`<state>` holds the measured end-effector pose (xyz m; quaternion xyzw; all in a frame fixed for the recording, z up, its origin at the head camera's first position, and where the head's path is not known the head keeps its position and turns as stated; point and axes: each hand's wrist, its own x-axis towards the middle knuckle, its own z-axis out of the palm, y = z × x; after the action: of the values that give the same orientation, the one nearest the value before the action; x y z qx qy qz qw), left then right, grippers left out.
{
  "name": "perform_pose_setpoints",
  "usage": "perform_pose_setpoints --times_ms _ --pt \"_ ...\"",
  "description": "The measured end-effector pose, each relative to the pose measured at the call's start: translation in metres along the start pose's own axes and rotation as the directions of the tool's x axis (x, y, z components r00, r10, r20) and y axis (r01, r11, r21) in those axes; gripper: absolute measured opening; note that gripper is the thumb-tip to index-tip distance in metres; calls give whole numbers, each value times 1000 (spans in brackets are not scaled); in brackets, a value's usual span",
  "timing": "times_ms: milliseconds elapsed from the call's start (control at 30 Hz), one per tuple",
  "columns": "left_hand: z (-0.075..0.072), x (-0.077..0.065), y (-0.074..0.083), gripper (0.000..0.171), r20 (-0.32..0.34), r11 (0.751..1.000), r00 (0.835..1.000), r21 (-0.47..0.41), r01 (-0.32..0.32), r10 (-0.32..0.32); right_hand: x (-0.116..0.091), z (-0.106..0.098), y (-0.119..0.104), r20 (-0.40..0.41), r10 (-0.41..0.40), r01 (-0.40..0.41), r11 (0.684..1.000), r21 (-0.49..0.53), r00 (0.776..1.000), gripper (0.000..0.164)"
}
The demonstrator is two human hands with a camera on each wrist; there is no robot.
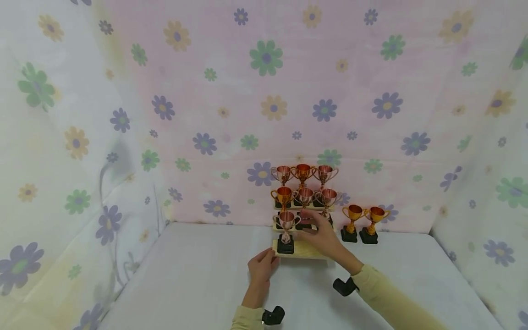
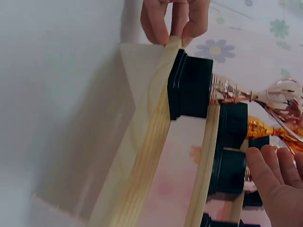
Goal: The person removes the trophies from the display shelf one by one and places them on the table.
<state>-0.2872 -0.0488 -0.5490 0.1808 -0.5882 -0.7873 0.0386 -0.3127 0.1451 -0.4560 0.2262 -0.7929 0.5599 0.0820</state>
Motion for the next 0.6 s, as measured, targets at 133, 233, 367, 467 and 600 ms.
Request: perform_pose_setpoints --times_ms 133,233,367,467,600 --pt "-1 -1 2 32 6 1000 1000 -2 -8 8 8 13 -1 -16 2 -2 999 35 1000 66" --pt "-2 -1 3 33 12 1000 1000 -8 -7 7 13 20 0 -17 -9 10 998 68 1000 68" --pt "-2 -1 2 34 19 1000 1000 -17 -12 12 17 28 5 -46 -9 13 994 104 999 69" --pt "-2 -2 2 34 25 1000 1000 -24 -17 18 19 32 7 -77 -2 12 993 121 997 62" --pt "-2 -2 2 34 28 999 999 -27 -20 21 18 36 9 -109 2 13 991 134 994 55"
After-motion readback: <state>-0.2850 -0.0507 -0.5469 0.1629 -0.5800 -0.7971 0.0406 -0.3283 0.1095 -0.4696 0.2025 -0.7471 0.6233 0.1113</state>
